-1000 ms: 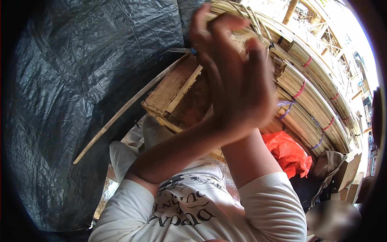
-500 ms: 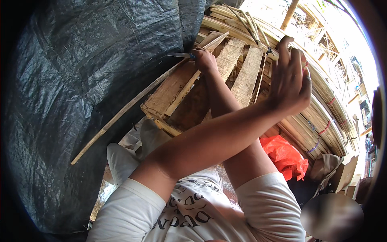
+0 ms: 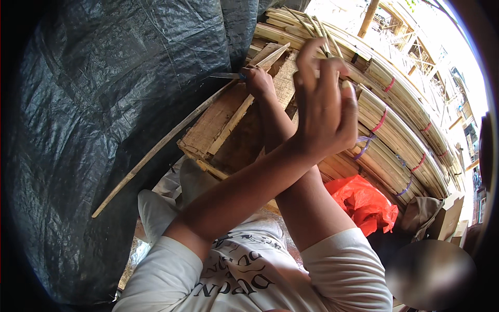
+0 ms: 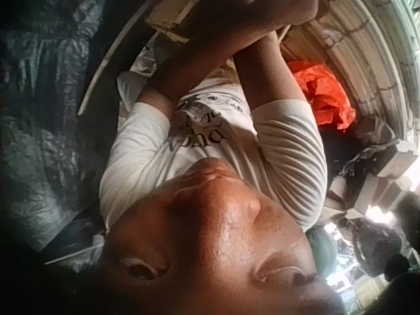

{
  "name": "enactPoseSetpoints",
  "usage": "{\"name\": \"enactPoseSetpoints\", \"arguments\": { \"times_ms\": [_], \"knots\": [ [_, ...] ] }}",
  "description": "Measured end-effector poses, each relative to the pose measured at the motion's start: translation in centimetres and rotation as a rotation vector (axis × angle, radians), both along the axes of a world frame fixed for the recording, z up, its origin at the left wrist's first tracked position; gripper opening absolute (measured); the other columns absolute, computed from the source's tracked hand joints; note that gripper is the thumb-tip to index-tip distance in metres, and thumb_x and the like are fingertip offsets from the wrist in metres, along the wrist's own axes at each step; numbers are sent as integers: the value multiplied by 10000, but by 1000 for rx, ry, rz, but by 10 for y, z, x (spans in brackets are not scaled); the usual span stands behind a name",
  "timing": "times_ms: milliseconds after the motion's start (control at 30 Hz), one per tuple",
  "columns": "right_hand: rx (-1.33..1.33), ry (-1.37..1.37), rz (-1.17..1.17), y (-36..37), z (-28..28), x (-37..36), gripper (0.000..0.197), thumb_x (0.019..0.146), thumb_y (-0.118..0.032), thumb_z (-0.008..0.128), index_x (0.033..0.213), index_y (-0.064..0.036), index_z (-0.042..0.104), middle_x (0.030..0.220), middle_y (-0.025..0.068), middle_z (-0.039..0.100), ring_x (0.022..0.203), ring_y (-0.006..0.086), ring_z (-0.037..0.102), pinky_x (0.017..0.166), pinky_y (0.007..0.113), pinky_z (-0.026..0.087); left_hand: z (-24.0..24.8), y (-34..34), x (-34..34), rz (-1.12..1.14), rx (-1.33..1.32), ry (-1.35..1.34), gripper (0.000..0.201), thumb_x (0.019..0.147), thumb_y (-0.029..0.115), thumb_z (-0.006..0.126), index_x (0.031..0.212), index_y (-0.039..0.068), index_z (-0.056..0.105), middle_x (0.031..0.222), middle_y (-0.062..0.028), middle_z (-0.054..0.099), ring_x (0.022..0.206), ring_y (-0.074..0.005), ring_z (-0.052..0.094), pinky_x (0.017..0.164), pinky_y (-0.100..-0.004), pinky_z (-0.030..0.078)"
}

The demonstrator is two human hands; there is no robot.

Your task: The person scrapes and trims a long bamboo strip using a small knife while holding it over a wooden crate.

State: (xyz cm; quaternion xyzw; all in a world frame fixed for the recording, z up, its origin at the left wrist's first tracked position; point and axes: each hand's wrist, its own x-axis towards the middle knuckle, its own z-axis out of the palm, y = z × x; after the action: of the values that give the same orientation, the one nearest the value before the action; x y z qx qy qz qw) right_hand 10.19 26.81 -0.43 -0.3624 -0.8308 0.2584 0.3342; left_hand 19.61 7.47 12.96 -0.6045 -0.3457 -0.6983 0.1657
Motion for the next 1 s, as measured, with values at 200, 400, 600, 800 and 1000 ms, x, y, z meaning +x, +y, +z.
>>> {"name": "enactPoseSetpoints", "arguments": {
  "times_ms": [200, 400, 600, 800, 1000],
  "knots": [
    [-24, 109, 26, -25, 23, -12, 218, 898, -117, 644, 1094, -147, 734, 1144, 133, 718, 1111, 361, 675, 881, 474, 568, -17, -19, -17, 33, 100, -52, 391, 832, 78, 518, 1195, -59, 470, 1420, -302, 285, 1072, -337, 509, 1009, -495, 378],
    [-43, 237, 97, -75, 29, 23, 181, 915, -169, 641, 1063, -133, 739, 1121, 152, 721, 1097, 370, 681, 892, 484, 566, -41, -65, -46, 229, 92, -97, 371, 1010, 305, 475, 1194, -17, 463, 1426, -250, 278, 1133, -282, 501, 1051, -483, 385],
    [334, -257, -86, 11, -4, 4, 159, 898, -184, 670, 1034, -157, 748, 1124, 141, 728, 1102, 366, 685, 904, 485, 566, -95, -79, -52, 170, -63, -241, 376, 960, 259, 500, 1185, -41, 476, 1449, -287, 264, 1275, -316, 397, 1097, -499, 307],
    [286, -244, 4, -15, 3, -17, 148, 887, -203, 681, 1016, -184, 751, 1106, 110, 741, 1073, 354, 701, 859, 481, 569, -58, -81, -62, -22, -19, -442, 591, 960, 258, 507, 1430, -59, 342, 1468, -159, 293, 1167, -273, 502, 1024, -433, 334],
    [159, -221, 12, -8, 4, -4, 213, 954, -221, 584, 1051, -148, 758, 1039, 157, 750, 1001, 349, 722, 840, 475, 583, -12, -51, -4, -214, 54, -394, 517, 958, 392, 591, 1292, 16, 470, 1466, -193, 323, 1165, -255, 505, 975, -405, 349]
  ]
}}
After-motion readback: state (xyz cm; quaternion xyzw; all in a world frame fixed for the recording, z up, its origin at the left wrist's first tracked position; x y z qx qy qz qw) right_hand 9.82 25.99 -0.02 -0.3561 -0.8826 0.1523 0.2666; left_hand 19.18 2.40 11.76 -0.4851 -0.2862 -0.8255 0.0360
